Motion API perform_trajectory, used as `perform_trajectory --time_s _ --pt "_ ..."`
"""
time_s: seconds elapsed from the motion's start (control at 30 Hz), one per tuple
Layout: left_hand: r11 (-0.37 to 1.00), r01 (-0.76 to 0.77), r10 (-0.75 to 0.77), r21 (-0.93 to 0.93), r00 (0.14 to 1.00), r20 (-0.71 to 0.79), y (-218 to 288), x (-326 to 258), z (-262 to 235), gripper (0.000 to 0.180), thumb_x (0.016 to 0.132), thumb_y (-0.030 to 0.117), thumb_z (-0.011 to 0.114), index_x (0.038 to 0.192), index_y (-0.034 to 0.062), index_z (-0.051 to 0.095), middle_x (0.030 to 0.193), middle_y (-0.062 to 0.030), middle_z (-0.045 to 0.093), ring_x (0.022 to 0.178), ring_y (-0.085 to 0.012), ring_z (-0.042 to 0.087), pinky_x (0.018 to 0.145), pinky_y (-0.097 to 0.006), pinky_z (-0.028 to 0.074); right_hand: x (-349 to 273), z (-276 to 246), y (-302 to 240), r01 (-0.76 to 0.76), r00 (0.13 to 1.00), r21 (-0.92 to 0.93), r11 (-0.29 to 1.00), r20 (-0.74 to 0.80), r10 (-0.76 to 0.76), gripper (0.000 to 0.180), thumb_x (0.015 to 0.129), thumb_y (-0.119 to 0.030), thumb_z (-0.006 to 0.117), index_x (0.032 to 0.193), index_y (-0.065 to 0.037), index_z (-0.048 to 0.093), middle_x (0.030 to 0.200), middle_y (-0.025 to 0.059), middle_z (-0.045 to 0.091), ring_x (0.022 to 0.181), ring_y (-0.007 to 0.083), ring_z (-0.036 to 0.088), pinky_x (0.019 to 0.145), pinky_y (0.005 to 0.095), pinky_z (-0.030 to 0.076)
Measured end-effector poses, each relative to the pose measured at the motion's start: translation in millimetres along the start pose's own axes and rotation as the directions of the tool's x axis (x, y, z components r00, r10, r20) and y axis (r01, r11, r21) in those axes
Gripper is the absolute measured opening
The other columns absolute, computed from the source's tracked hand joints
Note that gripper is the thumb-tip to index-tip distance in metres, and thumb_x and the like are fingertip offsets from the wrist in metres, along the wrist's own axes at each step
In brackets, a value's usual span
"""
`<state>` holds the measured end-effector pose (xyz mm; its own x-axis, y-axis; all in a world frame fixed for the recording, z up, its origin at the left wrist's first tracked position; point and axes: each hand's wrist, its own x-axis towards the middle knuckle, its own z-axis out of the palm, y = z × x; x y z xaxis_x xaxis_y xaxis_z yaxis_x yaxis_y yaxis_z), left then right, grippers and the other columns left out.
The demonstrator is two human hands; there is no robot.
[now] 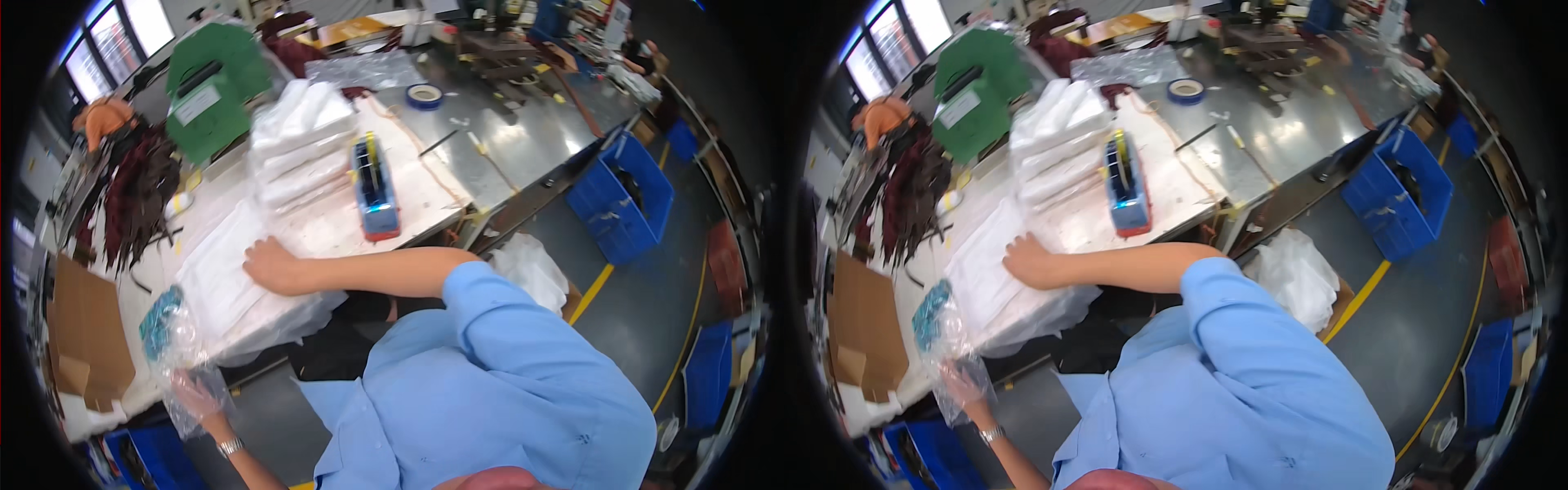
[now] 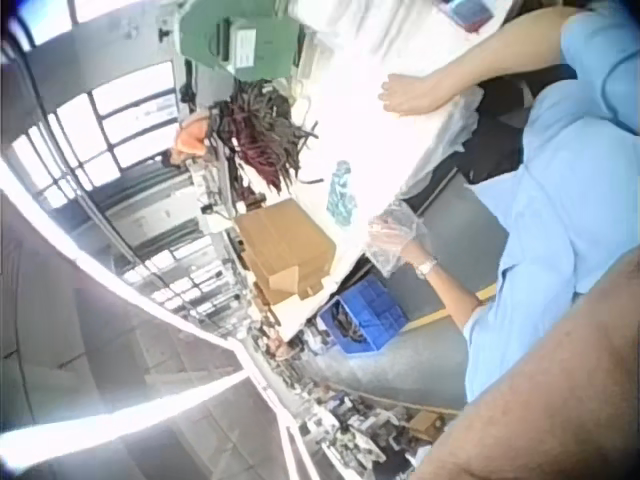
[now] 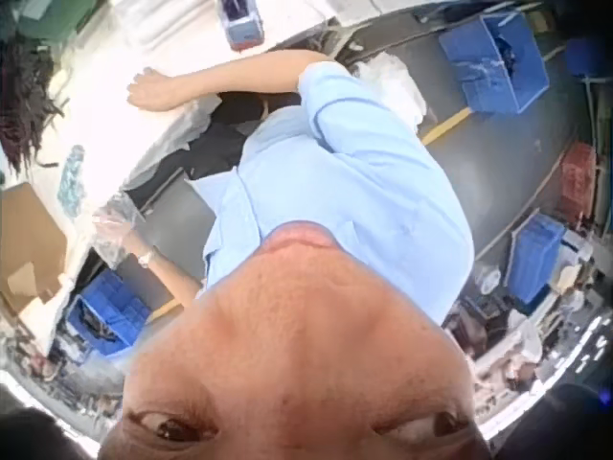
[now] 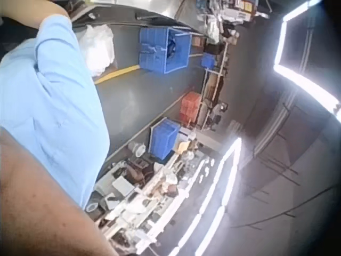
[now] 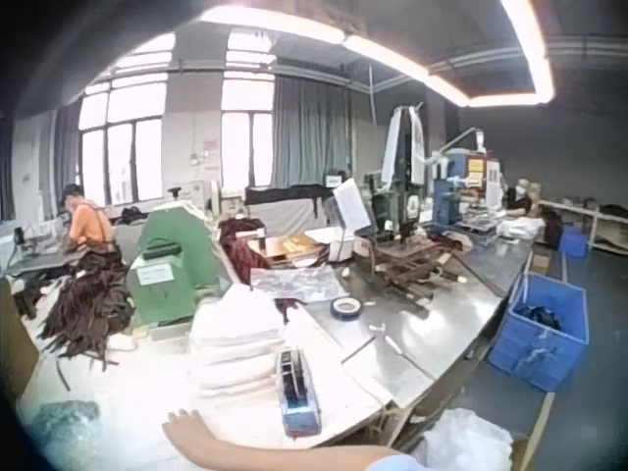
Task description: Apply protective blue tape to metal bag buckles at a factory workstation.
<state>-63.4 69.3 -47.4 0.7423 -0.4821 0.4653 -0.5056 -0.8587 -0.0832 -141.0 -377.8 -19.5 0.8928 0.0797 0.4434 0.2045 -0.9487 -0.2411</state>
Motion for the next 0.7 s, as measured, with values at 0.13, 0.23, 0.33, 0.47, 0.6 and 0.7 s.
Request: perform_trajectory --time_s 0.13,0.23,0.33,0.47,0.6,0.7 --pt "0.964 0.096 -0.126 -0.248 0.987 -0.105 7.6 -79.2 -21.6 0.045 0.111 0.01 0.055 0.153 -0.0066 0.053 0.154 -0.0232 0.058 0.144 -0.0425 0.052 0.124 -0.049 0.037 9.8 -5.5 -1.6 0.034 0.999 -0.086 0.996 -0.015 -0.036 0.013 0.088 -0.013 0.065 0.096 -0.004 0.071 0.105 0.0149 0.069 0.107 0.0357 0.065 0.091 0.0528 0.049" --pt "0.941 0.21 -0.265 -0.265 0.945 -0.194 45.6 -89.5 -63.9 0.034 0.112 0.01 0.055 0.138 -0.0082 0.066 0.141 -0.0224 0.07 0.129 -0.0365 0.067 0.112 -0.043 0.052 14.1 -12.3 -0.1 0.056 0.997 -0.108 0.993 0.056 -0.05 0.015 0.088 -0.014 0.067 0.099 -0.003 0.07 0.107 0.0153 0.068 0.105 0.0354 0.065 0.089 0.0493 0.051" --pt "0.829 0.284 -0.442 -0.481 0.86 -0.255 109.6 -84.3 -113.1 0.031 0.113 0.012 0.055 0.132 -0.0085 0.07 0.127 -0.0199 0.076 0.115 -0.0319 0.075 0.1 -0.04 0.058 -2.6 -23.3 -6.4 0.065 0.994 -0.134 0.989 -0.084 -0.077 0.02 0.087 -0.012 0.069 0.104 -0.003 0.068 0.109 0.0176 0.067 0.103 0.0347 0.065 0.085 0.0462 0.053" --pt "0.621 0.217 -0.502 -0.753 0.848 -0.17 193.1 -50.9 -138.2 0.028 0.113 0.011 0.057 0.128 -0.0072 0.072 0.121 -0.0185 0.077 0.108 -0.0288 0.076 0.094 -0.037 0.06 -17.0 -25.1 -1.6 0.0 0.999 -0.116 0.993 -0.049 -0.006 0.023 0.086 -0.01 0.07 0.108 -0.001 0.067 0.109 0.0209 0.066 0.101 0.0369 0.066 0.085 0.0473 0.054" --pt "0.553 0.153 -0.248 -0.819 0.969 0.014 227.0 -1.1 -125.0 0.043 0.108 0.005 0.059 0.15 -0.0041 0.056 0.149 -0.0213 0.061 0.141 -0.0404 0.055 0.123 -0.05 0.038 -21.0 -21.3 16.7 -0.008 1.0 -0.003 1.0 0.017 0.008 0.017 0.085 -0.007 0.068 0.1 0.001 0.068 0.108 0.0236 0.065 0.099 0.0413 0.065 0.087 0.0517 0.054" --pt "0.687 -0.028 -0.078 -0.726 0.991 -0.112 249.8 34.0 -123.4 0.049 0.103 0.004 0.062 0.152 -0.0006 0.056 0.151 -0.021 0.059 0.143 -0.0402 0.053 0.122 -0.051 0.038 -32.1 -34.7 8.8 0.01 0.999 0.078 0.997 0.041 -0.013 0.012 0.084 -0.003 0.066 0.094 0.002 0.071 0.104 0.0239 0.066 0.098 0.0426 0.066 0.087 0.0506 0.055"
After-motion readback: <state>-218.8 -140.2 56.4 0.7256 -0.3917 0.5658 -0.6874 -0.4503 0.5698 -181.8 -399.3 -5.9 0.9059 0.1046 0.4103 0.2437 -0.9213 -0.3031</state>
